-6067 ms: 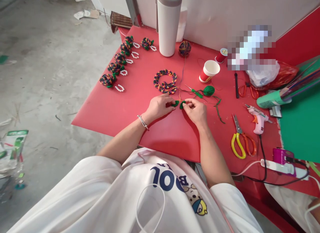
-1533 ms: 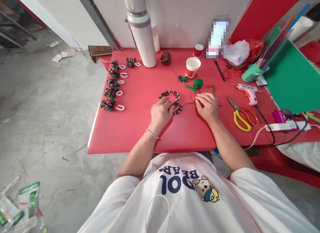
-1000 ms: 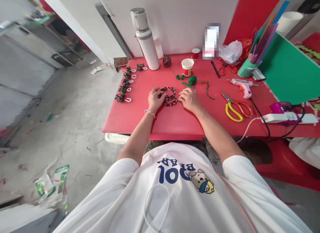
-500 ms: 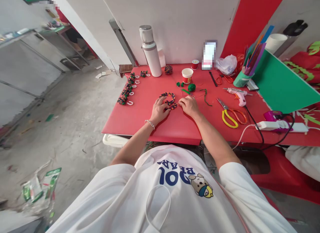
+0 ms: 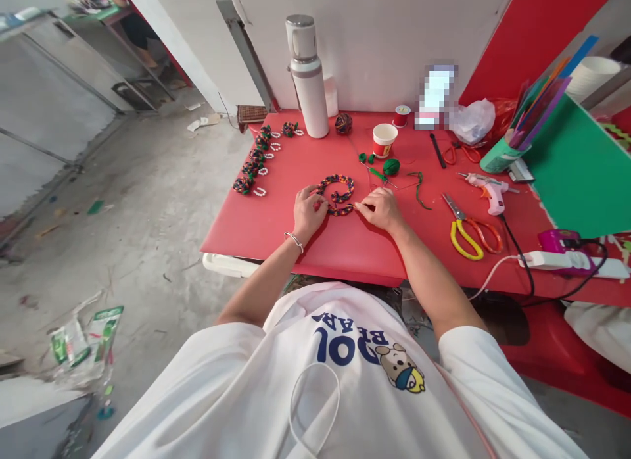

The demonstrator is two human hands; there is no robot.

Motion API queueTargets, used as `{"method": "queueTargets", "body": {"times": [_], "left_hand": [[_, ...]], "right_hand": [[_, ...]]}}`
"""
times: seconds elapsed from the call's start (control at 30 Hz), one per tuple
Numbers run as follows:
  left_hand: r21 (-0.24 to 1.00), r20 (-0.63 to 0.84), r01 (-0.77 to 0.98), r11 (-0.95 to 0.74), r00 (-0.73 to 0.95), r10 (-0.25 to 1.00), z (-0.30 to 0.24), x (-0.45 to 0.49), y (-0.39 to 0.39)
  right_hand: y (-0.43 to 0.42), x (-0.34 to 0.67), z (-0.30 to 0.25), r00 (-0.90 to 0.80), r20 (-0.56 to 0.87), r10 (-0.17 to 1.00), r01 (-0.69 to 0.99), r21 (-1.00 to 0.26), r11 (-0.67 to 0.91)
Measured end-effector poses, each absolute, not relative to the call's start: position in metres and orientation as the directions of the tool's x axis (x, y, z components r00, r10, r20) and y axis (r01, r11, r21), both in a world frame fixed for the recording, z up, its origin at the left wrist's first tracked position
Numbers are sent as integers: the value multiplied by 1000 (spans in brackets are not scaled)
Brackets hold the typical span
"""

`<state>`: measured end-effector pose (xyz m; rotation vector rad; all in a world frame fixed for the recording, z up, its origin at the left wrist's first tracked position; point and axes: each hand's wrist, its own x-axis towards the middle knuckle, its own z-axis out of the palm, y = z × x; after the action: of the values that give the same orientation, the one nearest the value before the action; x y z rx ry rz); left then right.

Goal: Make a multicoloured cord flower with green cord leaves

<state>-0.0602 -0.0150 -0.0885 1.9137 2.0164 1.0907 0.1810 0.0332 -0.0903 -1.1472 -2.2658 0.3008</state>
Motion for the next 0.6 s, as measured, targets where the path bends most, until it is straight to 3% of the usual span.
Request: {"method": "queueTargets", "body": {"times": [0.1, 0.2, 0.33, 0.4, 0.5, 0.6], "left_hand": [[547, 367, 830, -111, -119, 923, -87, -62, -8], [499, 354, 829, -253, 71, 932, -84, -62, 7], [601, 380, 724, -338, 113, 918, -81, -57, 30], [734, 392, 598, -323, 16, 920, -78, -54, 38], [947, 247, 253, -199, -175, 953, -71, -51, 48], [997, 48, -57, -61, -200, 979, -65, -51, 55]], "right_hand": [[32, 180, -89, -382, 443, 811, 713, -417, 563], [33, 172, -84, -293, 491, 820, 772, -385, 507], [49, 151, -77, -233, 417, 879, 832, -383, 402], [62, 140, -75, -183, 359, 915, 823, -453, 343], [79, 129, -72, -135, 335, 932, 712, -621, 327], [86, 126, -71, -100, 375, 922, 545, -754, 366]]}}
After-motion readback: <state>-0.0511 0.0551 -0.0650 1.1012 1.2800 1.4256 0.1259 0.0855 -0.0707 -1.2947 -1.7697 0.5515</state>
